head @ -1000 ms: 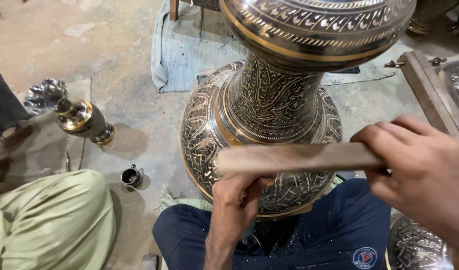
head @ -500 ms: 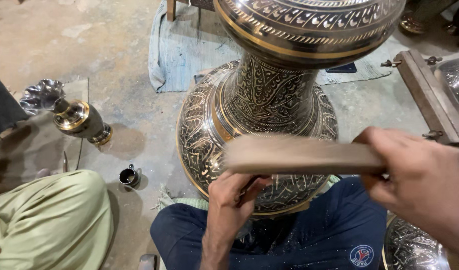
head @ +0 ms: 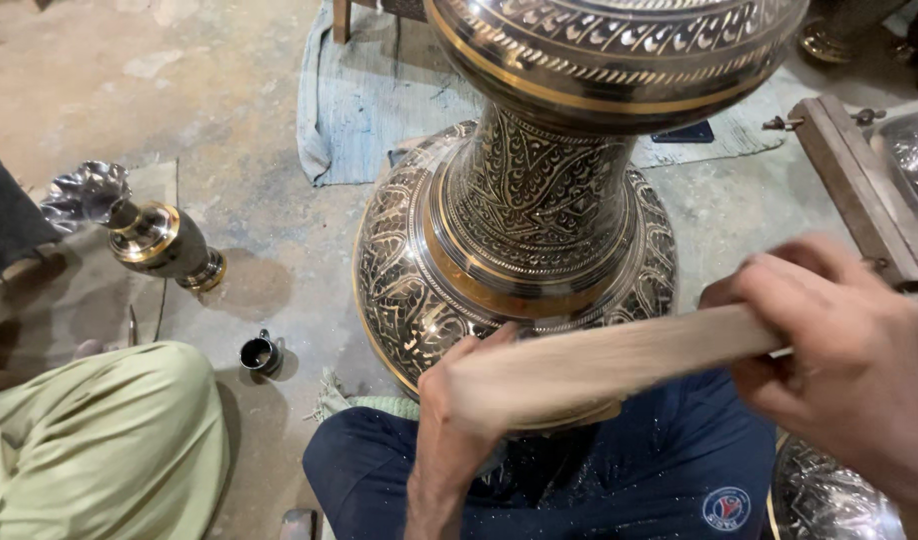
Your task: The person uses a chisel and wooden mallet to engrave decorative patterns into a large brass vase. They repeatedly tap the chisel along the surface to create intricate designs while seated on the floor.
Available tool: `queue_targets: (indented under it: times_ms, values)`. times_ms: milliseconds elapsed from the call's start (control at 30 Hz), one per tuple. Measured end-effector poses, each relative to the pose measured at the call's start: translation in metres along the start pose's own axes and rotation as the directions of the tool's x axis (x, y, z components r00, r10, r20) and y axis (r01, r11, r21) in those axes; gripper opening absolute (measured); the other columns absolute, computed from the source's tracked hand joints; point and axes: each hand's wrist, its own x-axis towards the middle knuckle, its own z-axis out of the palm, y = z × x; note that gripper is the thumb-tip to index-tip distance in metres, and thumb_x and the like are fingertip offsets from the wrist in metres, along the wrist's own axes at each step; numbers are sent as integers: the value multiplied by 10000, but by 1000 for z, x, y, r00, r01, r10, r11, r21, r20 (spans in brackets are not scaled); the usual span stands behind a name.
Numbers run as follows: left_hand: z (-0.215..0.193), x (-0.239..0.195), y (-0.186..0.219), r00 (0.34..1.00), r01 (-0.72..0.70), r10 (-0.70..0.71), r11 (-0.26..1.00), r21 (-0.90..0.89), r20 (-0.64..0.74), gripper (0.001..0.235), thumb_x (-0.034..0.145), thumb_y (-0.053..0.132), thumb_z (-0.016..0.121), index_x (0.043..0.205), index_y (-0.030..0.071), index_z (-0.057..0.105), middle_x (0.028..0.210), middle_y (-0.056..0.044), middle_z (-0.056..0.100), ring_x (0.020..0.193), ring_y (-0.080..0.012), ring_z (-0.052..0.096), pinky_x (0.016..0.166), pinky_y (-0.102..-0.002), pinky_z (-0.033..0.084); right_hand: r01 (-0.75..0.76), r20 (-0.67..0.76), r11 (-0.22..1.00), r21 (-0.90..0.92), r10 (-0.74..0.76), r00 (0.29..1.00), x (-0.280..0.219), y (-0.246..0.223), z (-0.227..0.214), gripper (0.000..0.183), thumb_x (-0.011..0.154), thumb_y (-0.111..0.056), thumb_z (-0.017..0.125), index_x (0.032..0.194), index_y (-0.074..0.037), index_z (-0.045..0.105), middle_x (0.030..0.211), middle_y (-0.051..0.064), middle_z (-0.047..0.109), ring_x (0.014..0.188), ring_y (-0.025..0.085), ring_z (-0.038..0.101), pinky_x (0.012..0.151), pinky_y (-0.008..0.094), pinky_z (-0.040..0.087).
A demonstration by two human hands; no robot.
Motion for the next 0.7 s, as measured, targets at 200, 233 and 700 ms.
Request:
queue_targets:
  times_ms: [200,233,700]
  values:
    - [-2,-1,4,999,-20,18,996,87,28,467,712,-22,796,1177,-24,747,800,-156,702,681,-240,709,623,-367,595,-5,-18,1000,-21,5,1000,-1,0,1,272,670,-80,811,923,-100,713,912,21,718,894,228,707,743,333,586]
    - [-2,-2,5,996,-88,88,995,50,-7,380,755,-9,805,1130,1,748,862,-142,730,748,-236,729,668,-358,601,-72,34,993,91,69,997,-1,2,3,282,692,-77,796,958,-100,705,948,15,705,863,185,697,731,295,591]
    - [6,-15,-7,993,-118,116,992,-50,-23,165,842,-19,812,991,45,787,928,-90,822,799,-182,798,678,-316,639,-46,52,997,59,43,998,-9,9,21,197,805,-139,768,985,-149,690,926,-27,680,786,148,658,669,282,560]
